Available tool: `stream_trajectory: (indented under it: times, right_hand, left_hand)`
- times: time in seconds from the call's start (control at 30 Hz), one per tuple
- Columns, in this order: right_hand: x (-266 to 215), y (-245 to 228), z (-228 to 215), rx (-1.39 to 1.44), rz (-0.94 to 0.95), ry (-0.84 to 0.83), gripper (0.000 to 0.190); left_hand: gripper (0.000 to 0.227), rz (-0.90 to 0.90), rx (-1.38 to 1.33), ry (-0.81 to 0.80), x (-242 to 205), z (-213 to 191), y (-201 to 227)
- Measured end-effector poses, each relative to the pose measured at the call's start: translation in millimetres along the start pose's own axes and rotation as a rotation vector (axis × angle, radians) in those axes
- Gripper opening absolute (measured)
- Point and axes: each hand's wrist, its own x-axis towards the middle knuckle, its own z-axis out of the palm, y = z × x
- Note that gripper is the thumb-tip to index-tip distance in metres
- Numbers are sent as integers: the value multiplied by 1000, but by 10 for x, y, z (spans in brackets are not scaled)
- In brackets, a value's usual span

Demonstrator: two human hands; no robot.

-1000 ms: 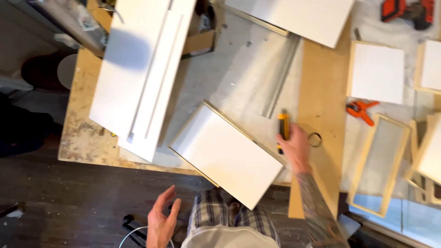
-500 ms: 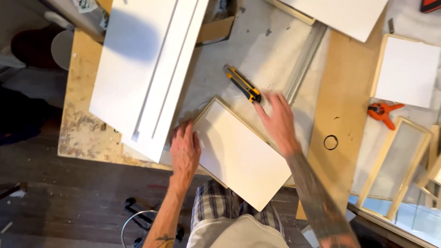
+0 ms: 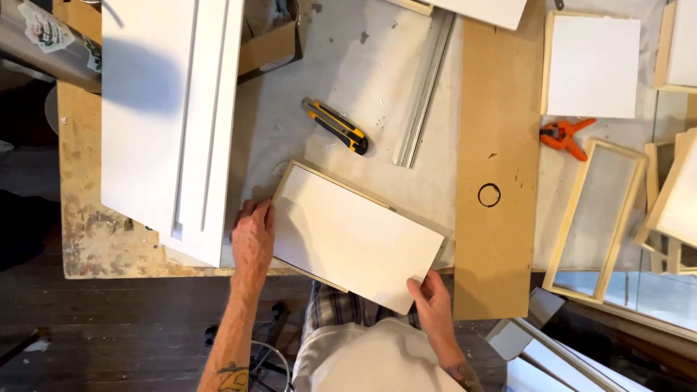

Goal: Assembling wooden frames by fitting white panels into them, measuring and cutting components using a utility knife and ruler.

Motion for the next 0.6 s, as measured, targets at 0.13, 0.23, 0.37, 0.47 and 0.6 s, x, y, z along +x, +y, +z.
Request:
stream_trajectory:
  times: [0.13, 0.23, 0.37, 0.47, 0.6]
  right_hand:
    - [272, 228, -239, -70, -64, 33, 47]
    - [225, -276, -263, -253, -68, 71, 58]
    - [160, -784, -256, -318, -54, 32, 79]
    - [165, -890, -279, -503, -345, 102, 83]
    - [295, -1148, -154, -817, -696, -137, 83]
  left_hand:
    - [17, 46, 65, 65, -201, 176, -1]
    - [17, 39, 24, 78, -383, 98, 193]
    - [17, 0, -35, 95, -560, -87, 403]
    - [19, 2, -86, 108, -623, -102, 401]
    - [55, 83, -175, 83, -837, -372, 415]
